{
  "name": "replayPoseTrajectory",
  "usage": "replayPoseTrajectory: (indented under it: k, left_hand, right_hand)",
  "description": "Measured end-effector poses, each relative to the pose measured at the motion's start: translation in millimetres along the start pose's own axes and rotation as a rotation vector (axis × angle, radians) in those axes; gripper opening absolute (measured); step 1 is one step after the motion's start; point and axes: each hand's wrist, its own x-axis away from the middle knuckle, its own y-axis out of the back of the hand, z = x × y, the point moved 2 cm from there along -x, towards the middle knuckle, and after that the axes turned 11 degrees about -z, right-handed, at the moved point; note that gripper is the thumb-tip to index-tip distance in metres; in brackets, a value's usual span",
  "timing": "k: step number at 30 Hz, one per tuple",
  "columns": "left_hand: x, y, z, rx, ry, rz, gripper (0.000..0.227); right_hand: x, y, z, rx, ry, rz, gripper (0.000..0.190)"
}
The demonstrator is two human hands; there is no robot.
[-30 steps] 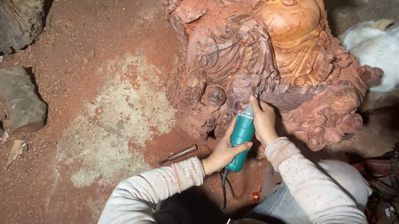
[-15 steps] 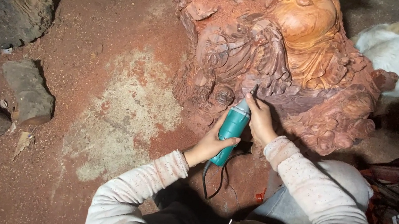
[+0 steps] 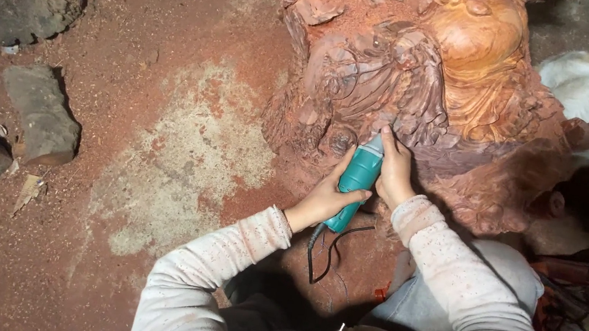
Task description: Using a handheld rotary tool to carve and refine intricate details on a large wooden sculpture
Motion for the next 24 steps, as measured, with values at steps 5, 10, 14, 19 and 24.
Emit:
replayPoseTrajectory:
  k: [5, 10, 14, 19, 24]
  left_hand:
    - [-4, 3, 1, -0.036, -0.021, 0.031, 0.101]
    - [-3, 6, 5, -0.044, -0.046, 0.039, 0.099]
    - [-8, 6, 13, -0.086, -0.064, 0.035, 0.097]
    - [-17, 9, 20, -0.136, -0.080, 0.053, 0.099]
    - [-11, 10, 7, -0.145, -0.079, 0.073, 0.100]
  right_hand:
    - [-28, 7, -37, -0.035, -0.006, -0.018, 0.033]
    - [-40, 9, -54, -0.055, -0.006, -0.034, 0.033]
    - [-31, 5, -40, -0.072, -0.009, -0.039, 0.033]
    - [-28, 2, -35, -0.086, -0.011, -0.034, 0.033]
    - [-19, 0, -24, -0.081, -0.028, -0.041, 0.032]
